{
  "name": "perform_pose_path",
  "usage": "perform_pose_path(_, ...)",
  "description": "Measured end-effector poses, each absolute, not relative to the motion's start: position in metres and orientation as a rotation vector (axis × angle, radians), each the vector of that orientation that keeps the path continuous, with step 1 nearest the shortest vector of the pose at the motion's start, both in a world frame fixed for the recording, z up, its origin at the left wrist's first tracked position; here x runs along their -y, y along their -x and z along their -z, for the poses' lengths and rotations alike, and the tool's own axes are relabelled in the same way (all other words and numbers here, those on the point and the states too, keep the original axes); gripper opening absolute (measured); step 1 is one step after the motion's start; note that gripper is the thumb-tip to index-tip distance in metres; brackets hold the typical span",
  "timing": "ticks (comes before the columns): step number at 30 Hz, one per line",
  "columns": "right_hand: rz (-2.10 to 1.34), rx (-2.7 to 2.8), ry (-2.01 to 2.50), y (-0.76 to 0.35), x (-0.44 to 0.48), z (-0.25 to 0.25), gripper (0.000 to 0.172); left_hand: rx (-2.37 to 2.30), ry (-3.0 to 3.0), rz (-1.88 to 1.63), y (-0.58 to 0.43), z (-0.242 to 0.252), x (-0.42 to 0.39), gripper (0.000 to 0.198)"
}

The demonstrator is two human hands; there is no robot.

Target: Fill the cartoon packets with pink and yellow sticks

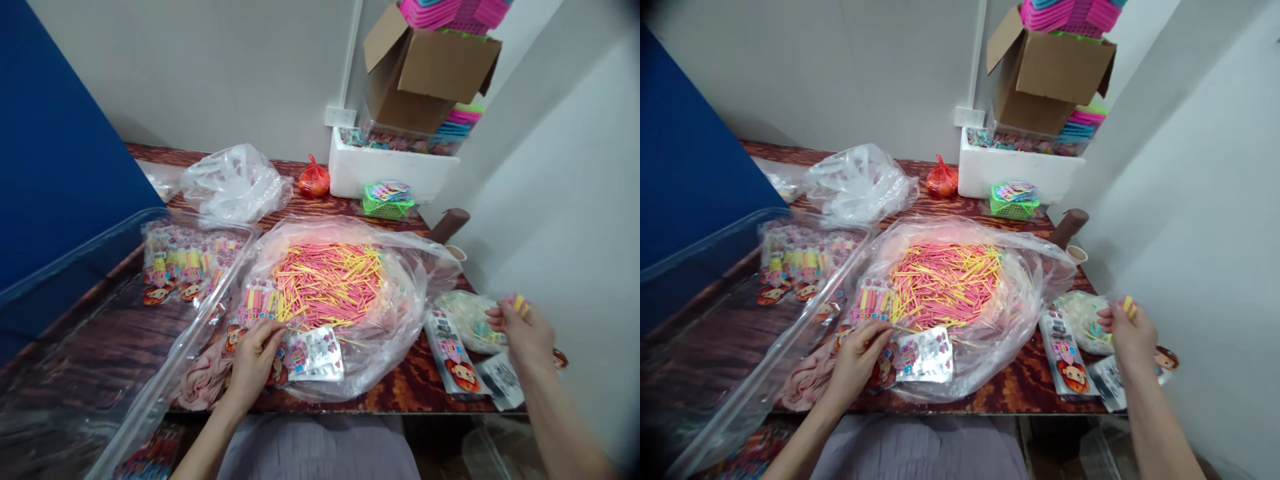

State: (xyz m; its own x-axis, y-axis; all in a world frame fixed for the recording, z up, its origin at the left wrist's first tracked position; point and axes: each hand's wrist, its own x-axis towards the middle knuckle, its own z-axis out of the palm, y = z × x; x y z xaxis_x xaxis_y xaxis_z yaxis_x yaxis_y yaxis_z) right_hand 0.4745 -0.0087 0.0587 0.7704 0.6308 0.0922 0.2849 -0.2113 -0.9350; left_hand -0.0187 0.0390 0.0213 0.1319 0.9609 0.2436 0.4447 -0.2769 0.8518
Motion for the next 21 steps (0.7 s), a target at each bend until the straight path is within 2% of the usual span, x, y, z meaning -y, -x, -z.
perform_pose_path(4, -1.039, 0.622, 1.415, -0.380, 0.005, -0.066, 0.043, -1.335, -1.785, -1.093, 0.014, -0.024, -0.037, 0.023)
perform_pose_path(6, -1.368, 0.589, 1.249, -0.327, 0.003, -0.067, 0.043, -1.323, -1.779, -1.082, 0.013, -0.023, -0.034, 0.023)
perform_pose_path(8, -1.515, 0.591, 1.159, -0.281, 0.000, -0.064, 0.036, -1.326, -1.780, -1.077, 0.014, -0.022, -0.032, 0.023)
perform_pose_path(13, -1.404, 0.834, 1.127, -0.214, -0.006, -0.044, 0.027, -1.337, -1.823, -1.051, 0.023, -0.019, -0.029, 0.020)
perform_pose_path(21, -1.236, 1.276, 1.197, -0.182, -0.003, -0.037, 0.021, -1.320, -1.802, -1.049, 0.026, -0.018, -0.028, 0.021)
